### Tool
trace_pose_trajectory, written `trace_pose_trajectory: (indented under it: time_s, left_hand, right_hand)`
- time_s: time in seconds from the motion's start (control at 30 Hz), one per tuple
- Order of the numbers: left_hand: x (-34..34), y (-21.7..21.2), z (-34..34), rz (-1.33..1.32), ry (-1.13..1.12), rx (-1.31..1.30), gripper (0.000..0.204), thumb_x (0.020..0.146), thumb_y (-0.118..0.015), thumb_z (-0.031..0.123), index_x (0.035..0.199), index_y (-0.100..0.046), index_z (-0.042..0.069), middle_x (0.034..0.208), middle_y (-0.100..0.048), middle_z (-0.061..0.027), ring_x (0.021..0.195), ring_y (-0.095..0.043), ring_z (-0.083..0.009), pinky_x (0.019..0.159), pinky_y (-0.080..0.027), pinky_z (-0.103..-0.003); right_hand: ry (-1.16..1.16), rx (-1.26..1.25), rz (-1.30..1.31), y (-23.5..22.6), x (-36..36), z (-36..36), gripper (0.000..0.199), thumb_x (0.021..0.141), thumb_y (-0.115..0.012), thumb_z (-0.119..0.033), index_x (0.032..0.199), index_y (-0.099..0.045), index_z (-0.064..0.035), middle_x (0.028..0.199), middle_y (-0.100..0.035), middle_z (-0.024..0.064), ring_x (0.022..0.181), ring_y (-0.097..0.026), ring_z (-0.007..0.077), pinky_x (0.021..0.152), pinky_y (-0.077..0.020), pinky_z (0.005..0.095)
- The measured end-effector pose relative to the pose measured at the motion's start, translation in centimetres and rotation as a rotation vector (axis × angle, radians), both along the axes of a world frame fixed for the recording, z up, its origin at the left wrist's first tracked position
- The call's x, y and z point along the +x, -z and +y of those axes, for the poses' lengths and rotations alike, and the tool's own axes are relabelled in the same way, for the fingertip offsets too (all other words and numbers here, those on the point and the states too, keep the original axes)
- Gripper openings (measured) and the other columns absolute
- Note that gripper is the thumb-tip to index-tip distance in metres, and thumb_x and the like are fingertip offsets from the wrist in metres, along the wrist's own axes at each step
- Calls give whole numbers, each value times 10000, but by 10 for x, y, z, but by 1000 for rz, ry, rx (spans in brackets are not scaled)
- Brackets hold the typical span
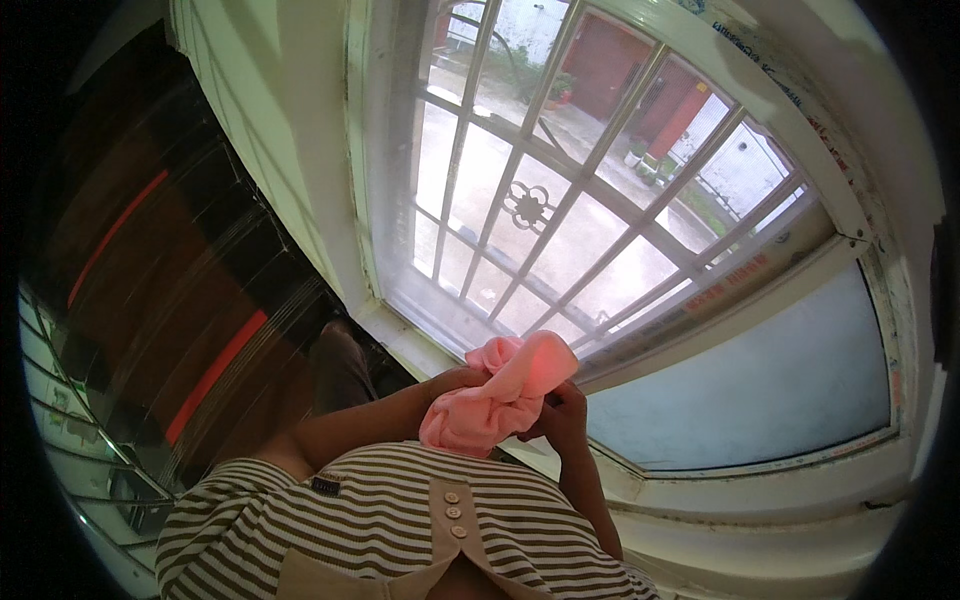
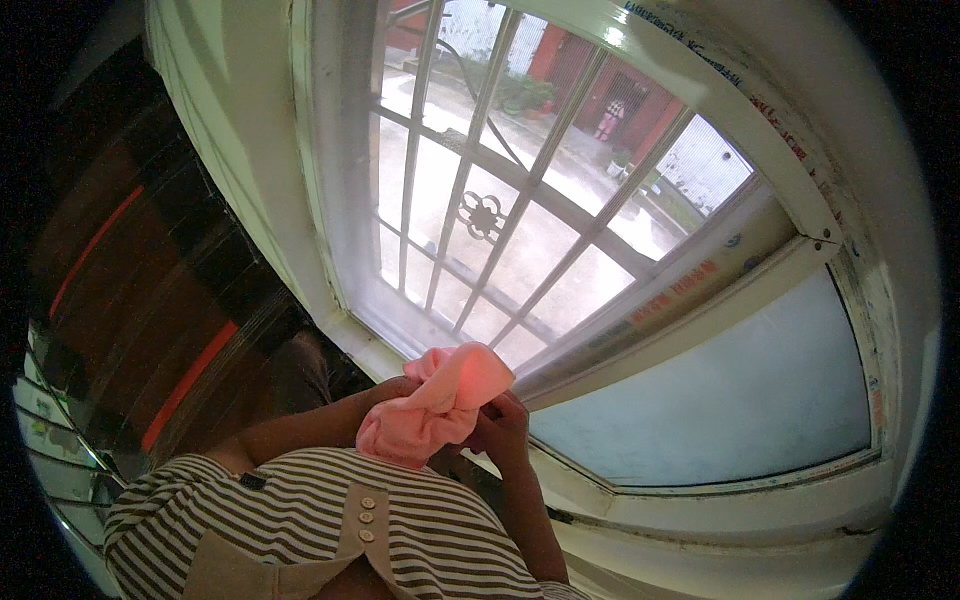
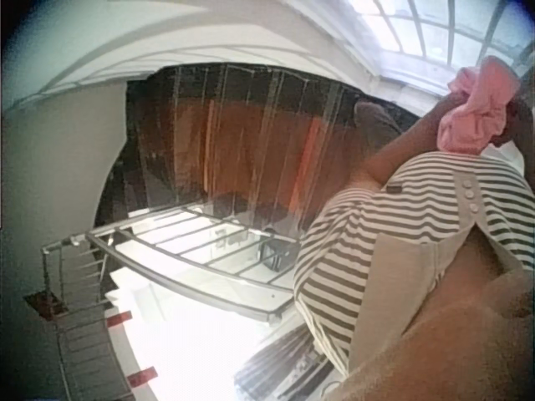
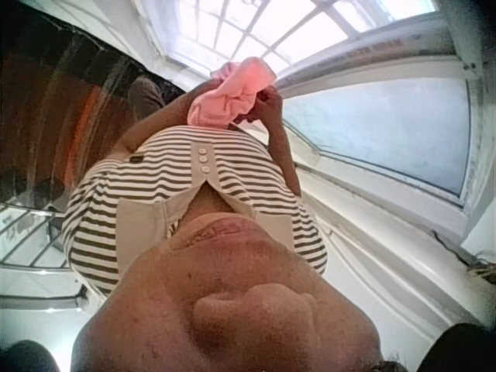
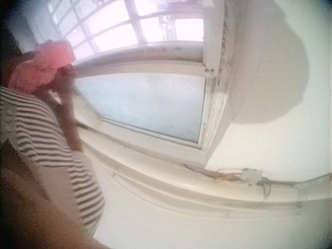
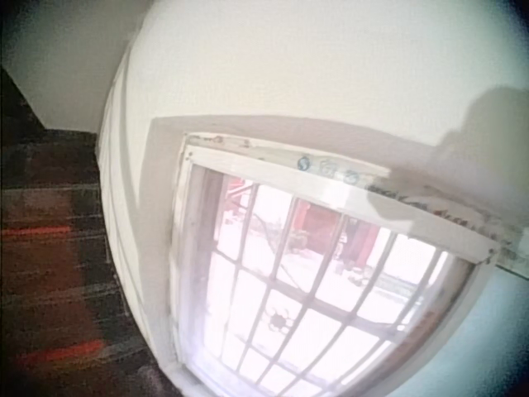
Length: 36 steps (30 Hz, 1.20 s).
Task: The person wipes the window frame and glass panes using two cloths, one pink and one maroon. They clean the upper frame, side edges, and glass surfaces in a repetitive wiping motion.
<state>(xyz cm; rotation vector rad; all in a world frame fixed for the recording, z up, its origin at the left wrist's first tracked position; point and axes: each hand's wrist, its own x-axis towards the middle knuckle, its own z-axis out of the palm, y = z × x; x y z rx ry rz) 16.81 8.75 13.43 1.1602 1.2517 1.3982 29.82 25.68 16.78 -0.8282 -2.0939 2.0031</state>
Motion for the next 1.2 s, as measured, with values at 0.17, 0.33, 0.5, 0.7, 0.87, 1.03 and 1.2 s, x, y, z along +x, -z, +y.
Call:
trace_pose_trajectory:
  time_s: [0.17, 0.33, 0.5, 0.7, 0.87, 1.03, 1.2]
  left_hand:
    - [-4, -1, 16, -198, 160, -52, 319, 793, -724, 195, 1041, -613, 27, 954, -627, -57, 917, -591, -147, 792, -496, -302]
    - [-7, 1, 26, -415, 247, -91, 317, 789, -724, 170, 1049, -608, 31, 964, -622, -58, 925, -588, -151, 806, -491, -301]
    - [-8, -4, 33, -457, 223, -68, 318, 785, -723, 146, 1058, -603, 34, 974, -617, -59, 932, -585, -156, 820, -486, -300]
    - [-11, -19, 44, -450, 137, -18, 323, 780, -723, 116, 1068, -597, 38, 986, -610, -60, 941, -582, -161, 837, -480, -299]
    - [-8, -25, 47, -438, 100, -53, 331, 776, -722, 92, 1076, -593, 41, 996, -605, -62, 949, -579, -166, 851, -475, -298]
    - [-2, -35, 44, -616, 36, -153, 429, 733, -764, 58, 1126, -593, 49, 1067, -609, -59, 1022, -577, -168, 934, -455, -304]
    - [0, -42, 43, -654, -30, -280, 447, 734, -764, 50, 1146, -594, 51, 1098, -613, -78, 1035, -593, -172, 914, -481, -299]
  right_hand:
    - [-59, 437, 168, 5, -6, 3, 271, 782, -743, -182, 955, -628, -8, 838, -662, 108, 789, -653, 257, 651, -500, 377]
    - [-113, 937, 300, 12, -19, 8, 236, 776, -717, -245, 829, -608, -43, 815, -638, 121, 755, -621, 265, 651, -482, 380]
    - [-166, 924, 256, 1, -10, 12, 229, 767, -714, -234, 800, -592, -44, 757, -603, 109, 692, -576, 228, 616, -454, 372]
    - [-283, 784, 18, 20, -11, 24, 219, 754, -718, -224, 824, -577, -71, 823, -553, 61, 774, -523, 188, 674, -432, 326]
    - [-325, 676, 222, 33, -11, 24, 135, 810, -640, -180, 825, -591, -55, 803, -519, 18, 762, -441, 145, 649, -414, 296]
    - [-299, 504, -156, 8, 0, 19, 227, 827, -661, -188, 1012, -643, -57, 1009, -594, 52, 904, -514, 150, 777, -453, 285]
    - [-246, -17, 23, -2, 17, 10, 400, 806, -712, -173, 1161, -570, -55, 1139, -571, 69, 1050, -510, 176, 898, -432, 312]
